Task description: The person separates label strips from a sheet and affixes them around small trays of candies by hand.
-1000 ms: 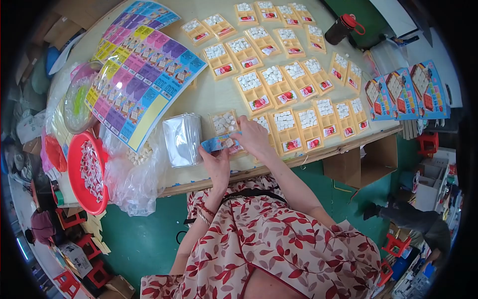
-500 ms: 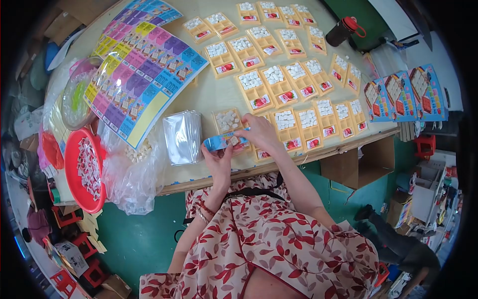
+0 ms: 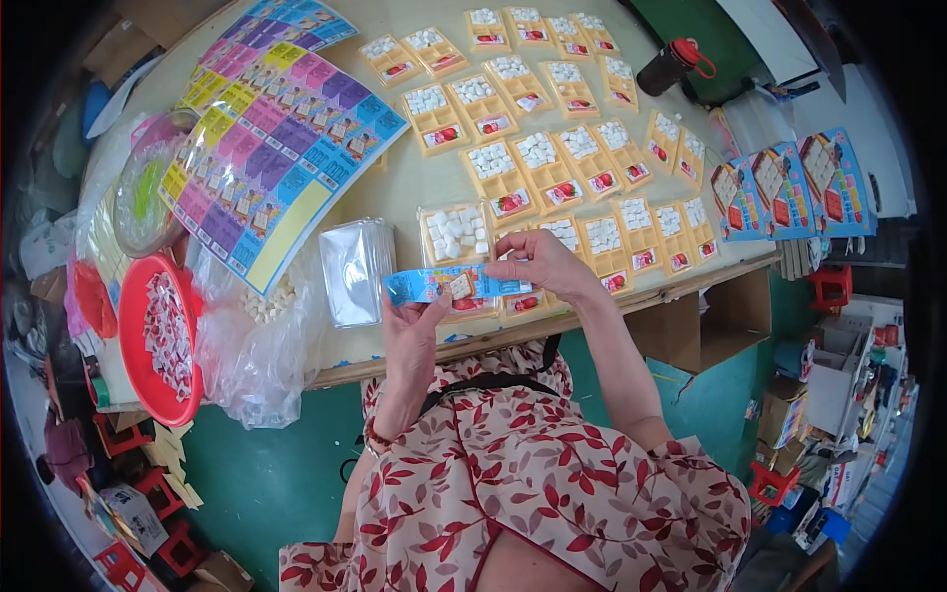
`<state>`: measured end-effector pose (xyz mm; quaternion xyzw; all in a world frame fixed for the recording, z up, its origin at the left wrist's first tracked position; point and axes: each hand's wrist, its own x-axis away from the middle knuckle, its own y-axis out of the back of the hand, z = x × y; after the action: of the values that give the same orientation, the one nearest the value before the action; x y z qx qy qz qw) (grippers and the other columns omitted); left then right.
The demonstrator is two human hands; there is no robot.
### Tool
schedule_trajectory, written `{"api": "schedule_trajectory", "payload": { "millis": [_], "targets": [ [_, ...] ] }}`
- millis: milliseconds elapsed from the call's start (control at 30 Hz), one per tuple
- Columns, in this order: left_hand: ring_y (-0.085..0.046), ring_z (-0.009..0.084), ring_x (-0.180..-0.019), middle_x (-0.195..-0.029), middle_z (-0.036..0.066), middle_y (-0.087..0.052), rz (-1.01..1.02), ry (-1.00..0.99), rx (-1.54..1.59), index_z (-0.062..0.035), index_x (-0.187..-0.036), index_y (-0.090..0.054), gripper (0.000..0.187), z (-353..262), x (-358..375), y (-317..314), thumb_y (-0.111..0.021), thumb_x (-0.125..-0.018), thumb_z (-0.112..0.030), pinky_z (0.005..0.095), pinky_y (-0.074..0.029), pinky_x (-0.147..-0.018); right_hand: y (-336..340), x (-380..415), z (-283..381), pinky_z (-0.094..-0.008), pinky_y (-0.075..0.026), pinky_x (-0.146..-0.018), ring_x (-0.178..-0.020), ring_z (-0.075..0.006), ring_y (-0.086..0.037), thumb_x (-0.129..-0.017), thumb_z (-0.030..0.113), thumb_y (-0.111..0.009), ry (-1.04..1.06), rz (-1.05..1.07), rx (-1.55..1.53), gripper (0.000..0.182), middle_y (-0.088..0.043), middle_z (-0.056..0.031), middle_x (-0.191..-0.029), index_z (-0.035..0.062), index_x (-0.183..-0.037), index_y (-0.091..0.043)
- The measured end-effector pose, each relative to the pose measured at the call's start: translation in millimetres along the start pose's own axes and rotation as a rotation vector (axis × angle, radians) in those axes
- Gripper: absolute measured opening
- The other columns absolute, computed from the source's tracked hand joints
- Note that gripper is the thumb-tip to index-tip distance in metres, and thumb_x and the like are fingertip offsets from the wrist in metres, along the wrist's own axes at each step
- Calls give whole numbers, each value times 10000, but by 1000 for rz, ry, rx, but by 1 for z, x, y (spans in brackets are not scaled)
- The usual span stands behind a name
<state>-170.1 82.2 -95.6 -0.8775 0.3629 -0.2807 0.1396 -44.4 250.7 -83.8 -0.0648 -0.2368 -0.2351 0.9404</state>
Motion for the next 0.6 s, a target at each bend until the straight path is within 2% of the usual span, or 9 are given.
{"api": "schedule_trajectory", "payload": {
  "millis": [100,200,300,400,467,600],
  "targets": [
    [-595,171,-891,-964,110,-595,36,1,22,-32,-1122,-390,444,-14,5,-1,-654,-772,38,308,-473,-846,-5,6,9,-182,-405,-545,-655,-42,-546,-763,244,-724,-36,20,32,359,-620,-20,-716,-23,-975,-614],
    [-595,171,-909,-974,112,-594,28,7,38,-31,-1117,-395,450,-23,6,-2,-655,-761,57,307,-475,-855,-14,10,14,-183,-401,-547,-643,-31,-521,-780,238,-705,70,-2,-37,299,-600,-5,-724,-16,-912,-619],
    [-597,178,-917,-984,112,-595,37,-10,52,-23,-1109,-408,446,-31,4,3,-653,-750,78,309,-477,-860,-23,7,14,-187,-404,-567,-644,-34,-505,-796,234,-687,146,-34,-81,255,-574,8,-736,-2,-852,-609],
    [-599,187,-928,-997,113,-593,55,75,87,-14,-1106,-421,438,-39,1,12,-650,-746,89,314,-486,-858,-28,5,14,-191,-409,-622,-692,-43,-506,-802,232,-678,152,7,-164,239,-561,8,-773,12,-826,-588],
    [-600,192,-936,-1007,117,-589,85,127,102,-6,-1112,-427,440,-40,0,19,-647,-744,95,316,-498,-846,-30,5,18,-205,-390,-660,-730,-39,-468,-814,217,-666,217,-46,42,215,-511,39,-773,38,-798,-548],
    [-602,194,-936,-1017,117,-585,91,118,103,1,-1143,-411,478,-48,4,16,-647,-739,99,313,-505,-832,-32,1,15,-218,-402,-703,-777,-50,-494,-825,208,-650,138,85,-146,192,-543,22,-816,53,-866,-544]
  ]
}}
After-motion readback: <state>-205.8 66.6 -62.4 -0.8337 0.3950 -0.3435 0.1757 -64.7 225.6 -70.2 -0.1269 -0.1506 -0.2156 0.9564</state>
